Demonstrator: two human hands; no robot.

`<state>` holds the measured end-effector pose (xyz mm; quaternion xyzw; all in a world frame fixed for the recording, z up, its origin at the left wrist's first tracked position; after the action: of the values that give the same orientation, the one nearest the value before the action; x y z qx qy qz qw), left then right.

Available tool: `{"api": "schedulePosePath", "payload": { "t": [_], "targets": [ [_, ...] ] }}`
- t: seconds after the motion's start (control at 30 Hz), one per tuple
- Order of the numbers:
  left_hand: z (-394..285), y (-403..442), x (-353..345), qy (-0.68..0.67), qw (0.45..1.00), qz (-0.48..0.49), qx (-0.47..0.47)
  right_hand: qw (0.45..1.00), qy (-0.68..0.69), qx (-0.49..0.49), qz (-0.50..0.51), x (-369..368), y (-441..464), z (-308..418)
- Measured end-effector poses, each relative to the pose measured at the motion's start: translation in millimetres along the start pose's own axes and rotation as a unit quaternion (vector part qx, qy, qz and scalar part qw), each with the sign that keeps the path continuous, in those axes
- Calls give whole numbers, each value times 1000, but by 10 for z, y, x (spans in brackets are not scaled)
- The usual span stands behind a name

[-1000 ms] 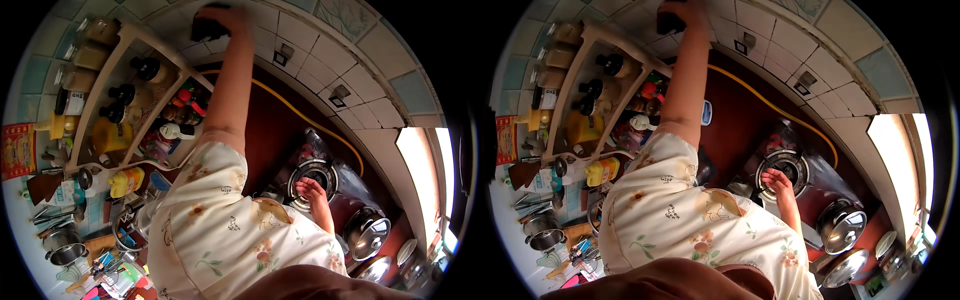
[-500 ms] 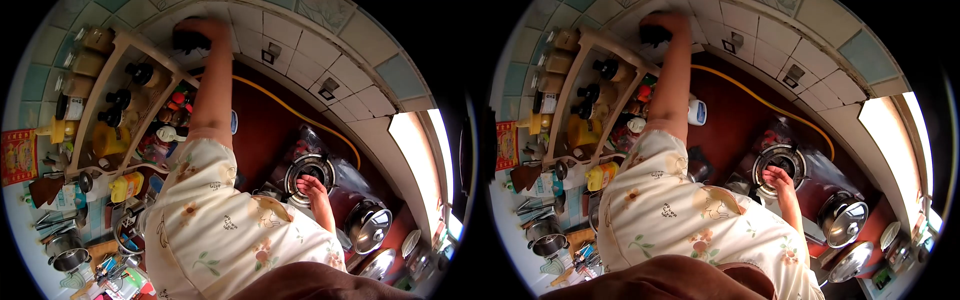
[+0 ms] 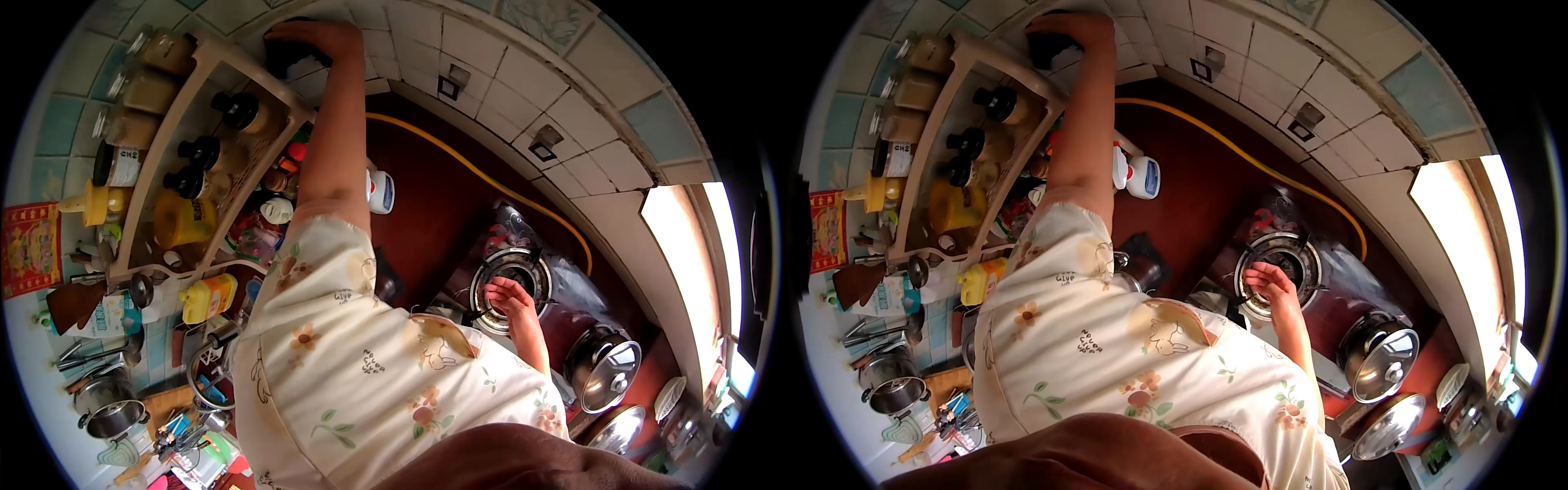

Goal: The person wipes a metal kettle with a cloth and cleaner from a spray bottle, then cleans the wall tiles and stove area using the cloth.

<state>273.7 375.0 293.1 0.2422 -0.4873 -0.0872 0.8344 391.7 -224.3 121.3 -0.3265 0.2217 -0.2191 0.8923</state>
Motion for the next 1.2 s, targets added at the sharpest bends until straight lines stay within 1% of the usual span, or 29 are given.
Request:
{"api": "schedulePosePath", "payload": {
  "t": [0.03, 0.07, 0.13, 0.17, 0.2, 0.27, 0.3, 0.33, 0.43, 0.53, 0.67, 0.73, 0.77, 0.8, 0.83, 0.9, 0.93, 0.97, 1.0, 1.03, 1.07, 1.1, 1.13, 1.17, 1.2],
  "targets": [
    [21, 64, -139, 47, 998, 37, 23, 1000, 4, -2, -3, 8, 2, 0],
    [-49, 115, -180, 45, 998, 35, 23, 1000, 5, 1, -3, 19, 7, 25],
    [2, 114, -68, 35, 994, 17, 98, 1000, 3, 3, -5, 24, -4, 36],
    [-125, 59, -23, 23, 998, 8, 61, 1000, 3, -1, 0, 24, 3, 8],
    [-217, -97, 213, 14, 1000, 0, 26, 1000, 10, -8, 2, 44, 22, -29],
    [-763, -436, 261, 152, 983, -83, -55, 1000, 1, -13, 1, 58, 55, -33],
    [-705, -771, 702, 53, 984, -81, -150, 1000, 0, -13, -2, 48, 52, -12],
    [-733, -1051, 912, -16, 972, -104, -208, 1000, 5, -6, 0, 13, 60, 37],
    [-715, -1191, 903, -116, 953, -152, -236, 1000, 9, 9, 9, -22, 69, 83],
    [-507, -738, 524, -98, 972, -138, -165, 1000, -6, 0, 5, -38, 54, 81],
    [-68, 67, -294, -87, 996, -23, 17, 1000, -20, -10, 17, -41, 92, -5],
    [58, 118, -392, -52, 997, 19, 47, 999, -30, -12, 19, -30, 81, 1],
    [67, 189, -376, -22, 995, 51, 80, 999, -33, -14, 17, -49, 63, 55],
    [78, 134, -244, 30, 997, 59, 34, 1000, -26, -9, 14, -25, 73, 57],
    [76, 83, -119, 28, 997, 55, 36, 1000, -21, -7, 15, -8, 78, 49],
    [-90, -145, 28, 35, 995, 95, -11, 1000, -15, -12, 17, -11, 87, 35],
    [-202, -347, 132, -432, 901, 23, -24, 999, -14, -30, 12, 8, 105, -1],
    [-224, -569, 171, -801, 595, -56, -35, 999, -13, -45, 5, 30, 126, -18],
    [-318, -694, 167, -803, 592, -57, -36, 999, -20, -45, 4, -8, 130, 35],
    [-480, -840, 260, -664, 735, -82, -111, 999, -19, -45, 0, -22, 147, 48],
    [-588, -958, 351, -493, 845, -104, -181, 1000, -23, -19, 6, -52, 164, 96],
    [-557, -979, 360, -493, 845, -103, -182, 1000, -26, 7, 13, -79, 175, 143],
    [-493, -957, 357, -614, 766, -73, -176, 1000, -26, 6, 10, -84, 172, 147],
    [-425, -934, 336, -721, 671, -41, -166, 1000, -25, 6, 9, -83, 161, 142],
    [-405, -864, 259, -722, 672, -42, -160, 999, -33, 4, 10, -82, 141, 133]
  ]
}}
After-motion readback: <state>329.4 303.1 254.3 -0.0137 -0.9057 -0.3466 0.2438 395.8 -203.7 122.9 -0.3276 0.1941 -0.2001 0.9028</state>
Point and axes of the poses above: each hand's wrist, its own y-axis towards the middle knuckle, its own x-axis out of the back of the hand, z = x × y, the point moved 8 cm from there along y, towards the middle knuckle, and after that the axes turned 3 degrees about -y, right-handed, at the moved point
